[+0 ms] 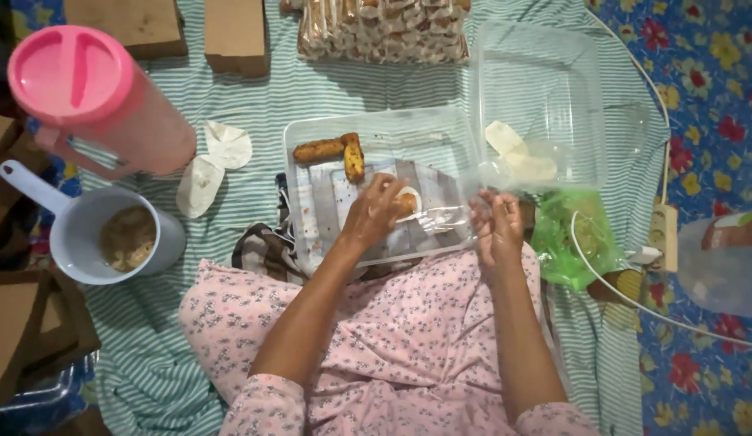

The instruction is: A person sitting on the floor wrapping individual food items in clear plastic film and organizing them.

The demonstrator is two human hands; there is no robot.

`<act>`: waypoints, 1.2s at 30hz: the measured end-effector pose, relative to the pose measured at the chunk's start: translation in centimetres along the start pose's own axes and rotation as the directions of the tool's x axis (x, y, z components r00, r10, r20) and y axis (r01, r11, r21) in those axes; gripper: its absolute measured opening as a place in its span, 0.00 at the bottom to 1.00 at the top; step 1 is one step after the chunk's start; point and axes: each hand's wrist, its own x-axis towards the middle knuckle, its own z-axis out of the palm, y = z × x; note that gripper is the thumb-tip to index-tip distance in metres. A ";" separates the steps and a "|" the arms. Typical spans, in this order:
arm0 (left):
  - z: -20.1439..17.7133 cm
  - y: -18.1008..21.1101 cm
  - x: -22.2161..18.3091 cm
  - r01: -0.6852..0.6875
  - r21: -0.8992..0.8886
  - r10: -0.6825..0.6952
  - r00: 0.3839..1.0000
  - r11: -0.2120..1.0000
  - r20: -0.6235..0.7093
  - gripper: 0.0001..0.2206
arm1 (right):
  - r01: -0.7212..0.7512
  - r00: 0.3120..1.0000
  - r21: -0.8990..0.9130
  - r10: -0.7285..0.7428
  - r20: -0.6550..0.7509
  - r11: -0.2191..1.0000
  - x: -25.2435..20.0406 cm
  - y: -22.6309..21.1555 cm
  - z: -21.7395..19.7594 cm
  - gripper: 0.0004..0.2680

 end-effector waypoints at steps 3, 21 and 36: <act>-1.9 2.4 -1.1 0.122 -0.038 -0.121 0.992 0.992 0.027 0.08 | -0.055 0.998 0.200 0.048 0.038 0.978 0.4 1.5 -1.6 0.03; 2.8 3.5 -4.4 0.454 -0.864 -0.569 0.778 0.220 0.264 0.30 | -0.116 0.977 0.192 0.077 0.200 0.975 0.9 5.0 -3.8 0.00; 5.7 2.2 -4.2 0.323 -0.848 -0.437 0.891 0.419 0.124 0.14 | -0.152 0.949 -0.080 0.168 0.268 0.985 -2.5 3.7 -0.6 0.02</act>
